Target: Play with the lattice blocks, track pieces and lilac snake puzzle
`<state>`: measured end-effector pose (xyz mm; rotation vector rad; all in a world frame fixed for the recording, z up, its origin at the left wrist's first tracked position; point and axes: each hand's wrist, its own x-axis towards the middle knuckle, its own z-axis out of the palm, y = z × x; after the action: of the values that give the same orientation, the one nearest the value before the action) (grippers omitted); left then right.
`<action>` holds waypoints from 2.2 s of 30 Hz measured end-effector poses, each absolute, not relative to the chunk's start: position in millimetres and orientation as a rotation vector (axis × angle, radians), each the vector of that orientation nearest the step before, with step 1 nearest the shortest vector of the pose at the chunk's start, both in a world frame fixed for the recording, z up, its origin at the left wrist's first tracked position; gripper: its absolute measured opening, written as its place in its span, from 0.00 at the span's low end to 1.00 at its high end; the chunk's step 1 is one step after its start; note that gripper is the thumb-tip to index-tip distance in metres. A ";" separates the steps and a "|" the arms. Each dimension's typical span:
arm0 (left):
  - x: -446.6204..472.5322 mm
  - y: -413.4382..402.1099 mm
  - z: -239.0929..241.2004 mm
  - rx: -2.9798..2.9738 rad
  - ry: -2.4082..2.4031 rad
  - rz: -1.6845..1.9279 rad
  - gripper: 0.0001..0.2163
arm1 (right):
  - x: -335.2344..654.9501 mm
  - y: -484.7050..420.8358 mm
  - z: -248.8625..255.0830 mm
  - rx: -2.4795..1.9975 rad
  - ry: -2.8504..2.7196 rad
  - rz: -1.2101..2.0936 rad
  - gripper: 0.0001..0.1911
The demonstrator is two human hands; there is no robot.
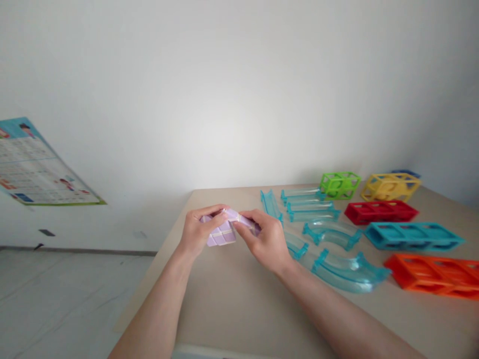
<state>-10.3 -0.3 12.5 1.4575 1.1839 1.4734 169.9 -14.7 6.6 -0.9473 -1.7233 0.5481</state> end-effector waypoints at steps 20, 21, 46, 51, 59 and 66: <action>-3.9 -1.6 14.2 1.780 1.324 1.416 0.07 | 168.0 -9.2 6.9 -1.140 -1.736 0.640 0.11; -2.5 -1.6 13.6 1.775 1.337 1.422 0.07 | 167.0 -9.5 5.5 -1.148 -1.732 0.572 0.11; 9.5 -8.2 12.7 1.998 1.323 1.748 0.04 | 157.9 -18.1 -5.6 -1.004 -1.703 0.311 0.10; -1.4 -9.8 18.9 2.047 1.286 1.668 0.04 | 171.0 -8.7 4.7 -0.879 -1.909 0.350 0.11; -20.7 -6.4 19.8 1.886 1.036 1.522 0.04 | 188.2 -8.2 25.0 -0.753 -2.101 0.631 0.13; -24.0 -4.5 20.1 1.693 0.825 1.416 0.06 | 190.5 -8.6 26.1 -0.615 -2.049 1.164 0.19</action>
<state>-24.0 -4.5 20.1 1.6930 0.8247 1.4164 190.5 -8.6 26.1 -0.6149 -2.0494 1.1645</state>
